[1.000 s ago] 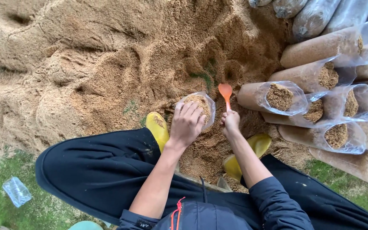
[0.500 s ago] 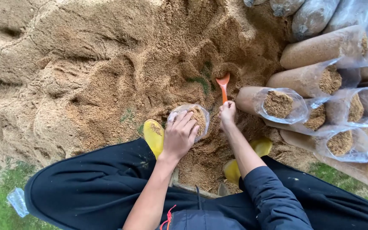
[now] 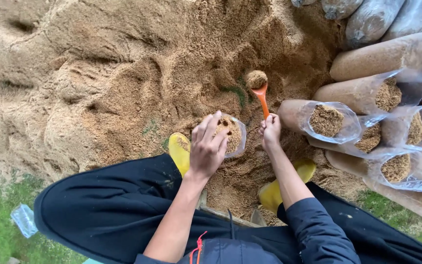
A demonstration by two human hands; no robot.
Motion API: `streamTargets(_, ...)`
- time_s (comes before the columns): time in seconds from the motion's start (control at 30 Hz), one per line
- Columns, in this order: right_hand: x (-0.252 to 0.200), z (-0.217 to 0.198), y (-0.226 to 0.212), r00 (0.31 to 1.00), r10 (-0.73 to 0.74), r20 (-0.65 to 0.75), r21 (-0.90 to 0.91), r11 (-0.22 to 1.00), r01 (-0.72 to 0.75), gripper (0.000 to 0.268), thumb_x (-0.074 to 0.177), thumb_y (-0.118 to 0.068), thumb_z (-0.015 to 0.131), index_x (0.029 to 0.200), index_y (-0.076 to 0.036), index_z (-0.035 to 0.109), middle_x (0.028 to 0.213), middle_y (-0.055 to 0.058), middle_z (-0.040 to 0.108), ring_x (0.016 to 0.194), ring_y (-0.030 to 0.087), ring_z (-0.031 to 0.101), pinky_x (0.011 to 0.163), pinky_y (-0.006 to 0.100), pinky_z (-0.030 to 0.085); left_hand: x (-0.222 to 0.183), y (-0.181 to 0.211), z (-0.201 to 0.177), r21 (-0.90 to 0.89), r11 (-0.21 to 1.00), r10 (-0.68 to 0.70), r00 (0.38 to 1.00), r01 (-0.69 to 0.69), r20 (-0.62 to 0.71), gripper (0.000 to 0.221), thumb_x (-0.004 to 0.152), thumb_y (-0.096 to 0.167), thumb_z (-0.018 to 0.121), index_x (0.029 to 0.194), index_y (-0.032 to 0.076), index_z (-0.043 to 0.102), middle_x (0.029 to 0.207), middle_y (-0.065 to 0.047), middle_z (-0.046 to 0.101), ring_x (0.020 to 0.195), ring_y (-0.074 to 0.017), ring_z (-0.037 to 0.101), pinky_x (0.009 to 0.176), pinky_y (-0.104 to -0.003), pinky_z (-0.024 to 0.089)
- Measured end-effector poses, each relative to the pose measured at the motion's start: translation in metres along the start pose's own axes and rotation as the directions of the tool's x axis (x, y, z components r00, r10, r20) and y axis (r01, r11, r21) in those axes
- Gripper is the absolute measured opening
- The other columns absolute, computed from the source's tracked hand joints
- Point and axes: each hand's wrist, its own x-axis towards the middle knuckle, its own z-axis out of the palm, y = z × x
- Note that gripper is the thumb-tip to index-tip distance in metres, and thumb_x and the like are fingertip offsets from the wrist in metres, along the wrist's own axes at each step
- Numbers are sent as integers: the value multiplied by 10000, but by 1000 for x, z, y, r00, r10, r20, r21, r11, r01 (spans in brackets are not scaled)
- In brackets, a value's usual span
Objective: Filling small plastic bags with granular material using a hand scoop from a large pile.
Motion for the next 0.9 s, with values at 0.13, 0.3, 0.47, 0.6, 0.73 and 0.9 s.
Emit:
streamTargets(0.13,-18,-2,-32,996,-63,59,-42,997,66,162,1144,-315,315,1134,-213,440,664,-89,320,479,38,284,456,174,287,10,1,-10,89,989,-120,993,121,-17,208,871,249,757,1065,177,737,1595,-76,401,1455,-298,335,1166,-473,258)
streamTargets(0.3,-51,3,-88,976,-179,125,-156,968,198,257,1140,-350,367,1022,-196,537,626,-124,330,510,29,312,511,156,255,4,-19,6,9,973,-232,973,232,-16,237,954,250,650,1180,210,709,1223,-88,613,1055,-238,655,944,-478,483)
streamTargets(0.47,-61,5,-112,951,-283,121,-131,945,298,267,1138,-313,416,972,-167,566,607,-91,338,502,40,333,486,176,284,10,-15,-13,-29,953,-299,953,300,55,344,1000,144,556,1328,193,649,898,-69,596,733,-193,674,729,-405,530)
streamTargets(0.6,-77,17,-134,917,-387,100,-38,919,393,256,1126,-261,498,921,-121,563,604,-49,307,498,56,348,476,200,269,13,-16,-24,-152,927,-331,939,342,97,395,1028,72,496,1385,177,628,794,-117,646,548,-184,649,563,-343,537)
streamTargets(0.73,-95,29,-150,896,-428,118,-32,900,434,261,1117,-242,529,912,-87,574,591,-31,311,494,64,347,474,205,256,21,-24,-23,-234,900,-352,930,368,110,372,1039,91,490,1368,177,641,781,-130,666,556,-186,659,552,-320,535)
streamTargets(0.9,-89,21,-141,794,-580,183,-162,778,606,263,1093,-209,605,876,-66,647,610,45,493,562,81,422,520,225,313,28,-28,-40,-318,858,-388,914,405,116,354,1044,87,453,1322,154,660,836,-149,659,713,-284,710,675,-451,588)
